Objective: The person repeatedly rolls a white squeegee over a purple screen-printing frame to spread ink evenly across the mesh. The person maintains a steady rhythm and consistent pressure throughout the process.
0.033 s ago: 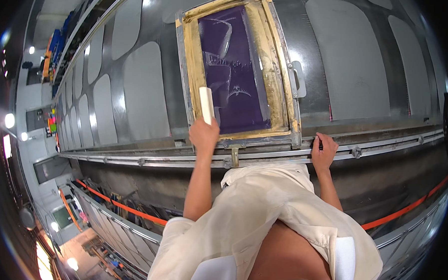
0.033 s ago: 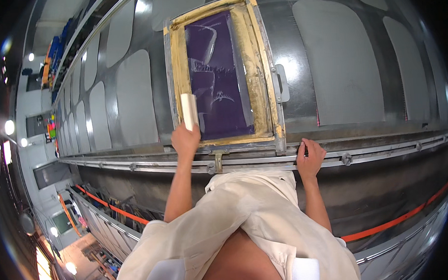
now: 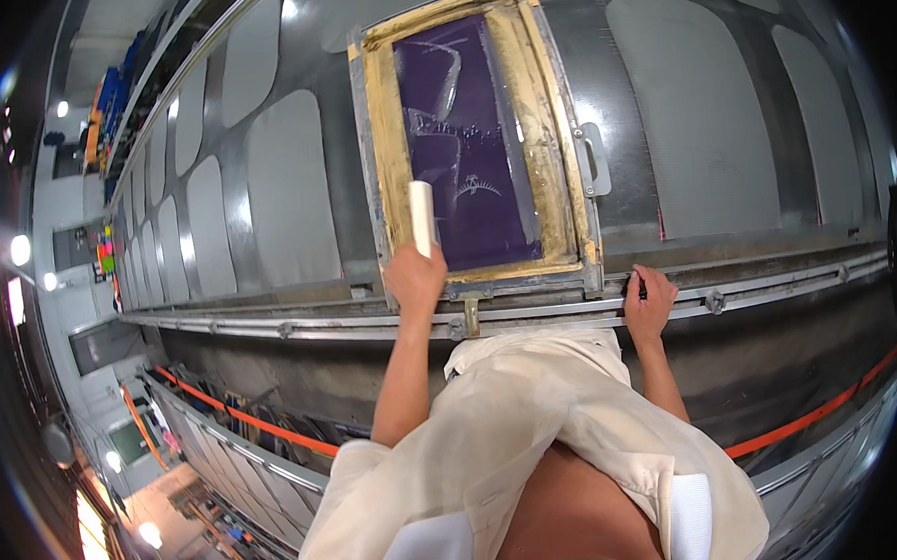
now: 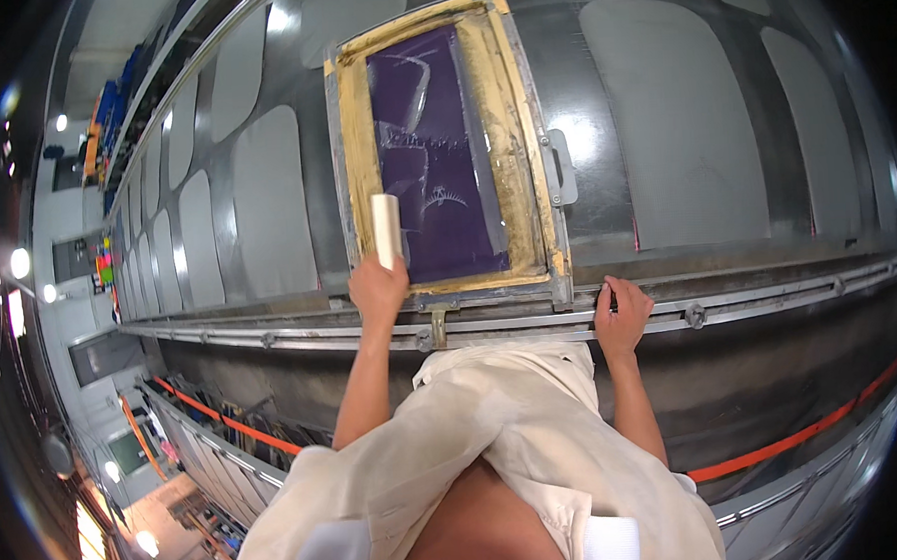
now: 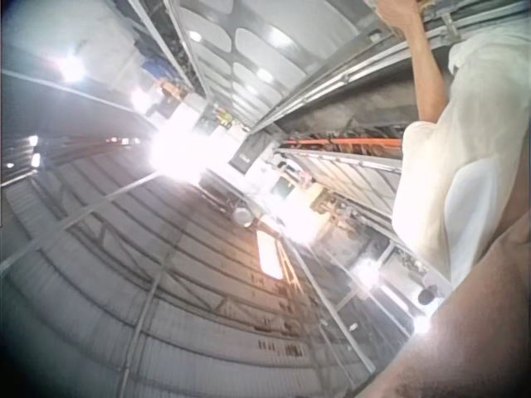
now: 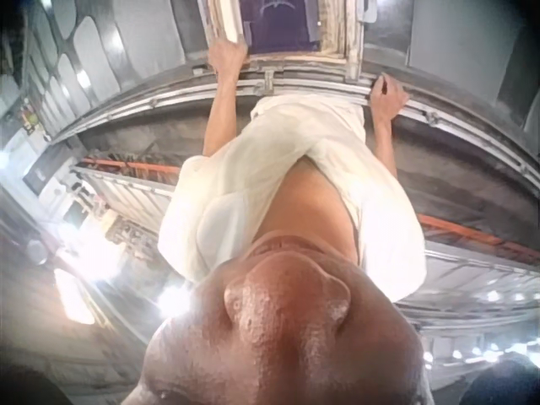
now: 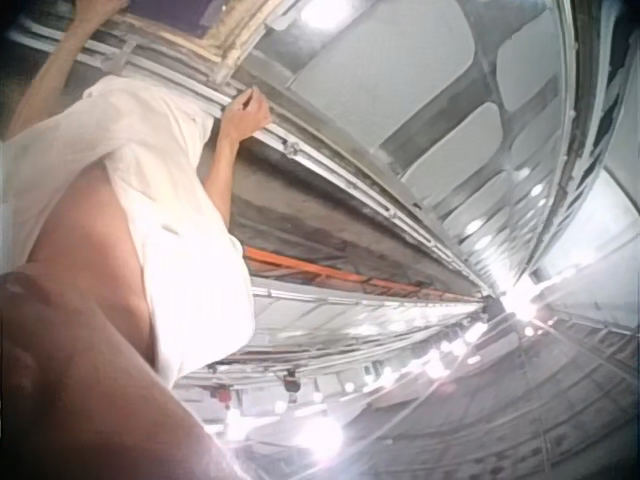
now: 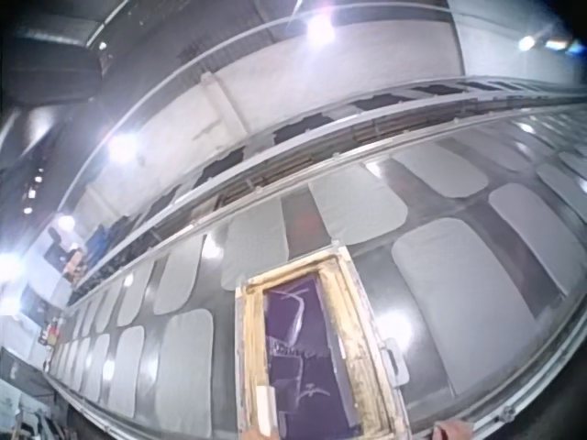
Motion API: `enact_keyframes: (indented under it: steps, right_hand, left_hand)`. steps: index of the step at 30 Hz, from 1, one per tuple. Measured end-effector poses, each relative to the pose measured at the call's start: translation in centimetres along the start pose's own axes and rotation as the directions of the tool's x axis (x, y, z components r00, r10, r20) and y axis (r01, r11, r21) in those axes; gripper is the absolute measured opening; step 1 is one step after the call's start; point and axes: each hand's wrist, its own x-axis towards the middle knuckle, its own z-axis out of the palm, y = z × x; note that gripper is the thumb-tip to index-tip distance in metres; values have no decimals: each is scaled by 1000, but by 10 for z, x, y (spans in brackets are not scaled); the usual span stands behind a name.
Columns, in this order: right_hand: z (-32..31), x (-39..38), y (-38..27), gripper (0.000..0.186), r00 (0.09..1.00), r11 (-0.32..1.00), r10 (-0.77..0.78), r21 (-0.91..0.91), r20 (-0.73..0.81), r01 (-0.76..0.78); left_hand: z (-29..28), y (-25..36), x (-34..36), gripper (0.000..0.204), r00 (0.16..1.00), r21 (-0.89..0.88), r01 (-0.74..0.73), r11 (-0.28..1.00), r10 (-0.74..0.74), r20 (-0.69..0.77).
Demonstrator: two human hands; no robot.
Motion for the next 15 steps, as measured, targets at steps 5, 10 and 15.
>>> enact_keyframes:
  steps: [5,10,15]
  right_hand:
    - [0,-2,4,15,1000,1000,29,-3,-7,-29]
    - [0,-1,2,16,999,999,31,-17,-33,-32]
    - [-1,3,-3,16,999,999,42,-24,-16,-43]
  left_hand:
    - [3,14,8,18,896,-158,-415,896,433,103]
    - [-24,43,89,39,281,-143,-944,298,951,131]
    - [4,107,126,32,-92,-282,-959,-39,980,176]
